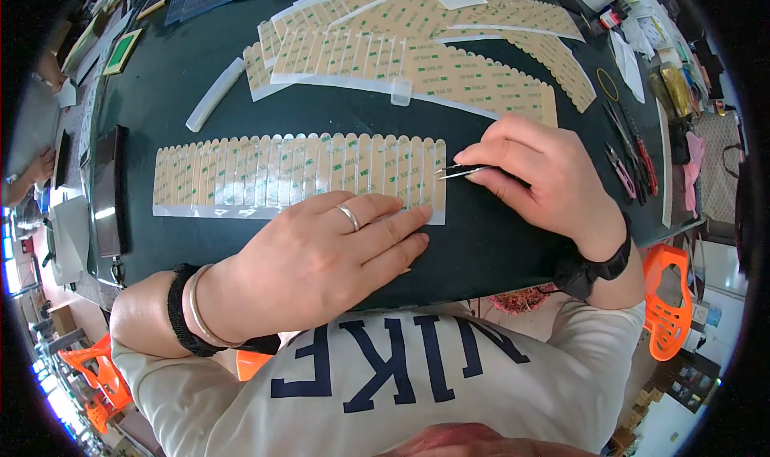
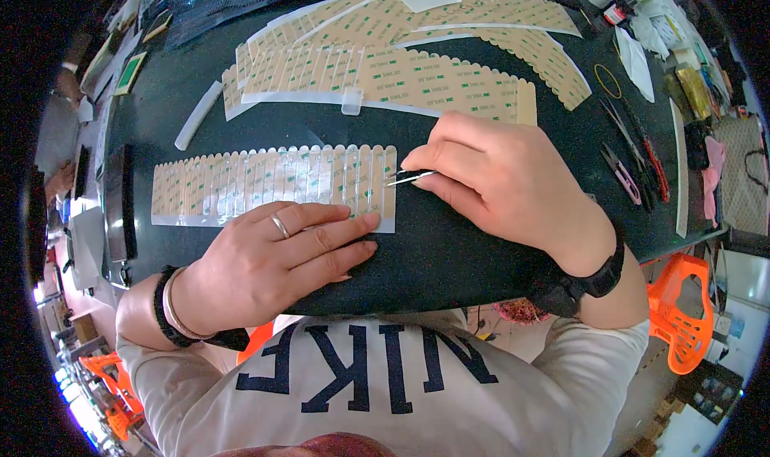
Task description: The person uses a small blade to cut and peel away the excess backing from a sheet of adhesive strips, then uses tweezers to remove small leftover pieces. After finishing one sheet, they pick up another and repeat the process.
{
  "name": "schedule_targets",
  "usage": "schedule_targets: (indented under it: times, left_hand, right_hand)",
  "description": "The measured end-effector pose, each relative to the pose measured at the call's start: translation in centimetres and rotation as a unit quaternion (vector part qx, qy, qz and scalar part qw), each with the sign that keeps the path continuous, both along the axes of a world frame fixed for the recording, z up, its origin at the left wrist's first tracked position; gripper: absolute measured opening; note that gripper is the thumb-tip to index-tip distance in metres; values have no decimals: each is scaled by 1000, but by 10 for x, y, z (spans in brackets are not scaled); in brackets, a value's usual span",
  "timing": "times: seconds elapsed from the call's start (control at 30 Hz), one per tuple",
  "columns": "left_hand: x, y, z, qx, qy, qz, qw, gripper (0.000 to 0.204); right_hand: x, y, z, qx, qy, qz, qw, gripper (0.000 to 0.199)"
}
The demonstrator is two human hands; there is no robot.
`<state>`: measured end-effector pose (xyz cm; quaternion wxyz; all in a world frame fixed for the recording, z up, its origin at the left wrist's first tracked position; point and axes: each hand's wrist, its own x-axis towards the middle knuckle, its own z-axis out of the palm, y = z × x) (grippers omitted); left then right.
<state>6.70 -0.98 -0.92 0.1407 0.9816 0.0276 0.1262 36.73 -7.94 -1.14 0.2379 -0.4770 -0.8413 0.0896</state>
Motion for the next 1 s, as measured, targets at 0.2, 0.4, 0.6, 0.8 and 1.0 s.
schedule_targets:
  times: [0.2, 0.4, 0.6, 0.8, 1.0]
  left_hand:
    - [0, 0, 0, 1, 4, -3, 1000, 37]
    - [0, 0, 1, 3, 1, -1, 1000, 38]
    - [1, -1, -4, -11, -21, -9, 1000, 39]
    - [1, -2, -2, -10, -11, -6, 1000, 39]
    - [-2, 1, -1, -8, 1, -2, 1000, 39]
  right_hand:
    - [-6, -4, -1, 39, -20, -2, 999, 25]
    - [-6, -5, 2, 90, -49, -34, 994, 24]
    - [-4, -3, 0, 38, -6, -27, 999, 24]
    - [-6, -6, 1, 10, -2, -20, 1000, 24]
    - [-12, -9, 3, 39, -40, -18, 998, 23]
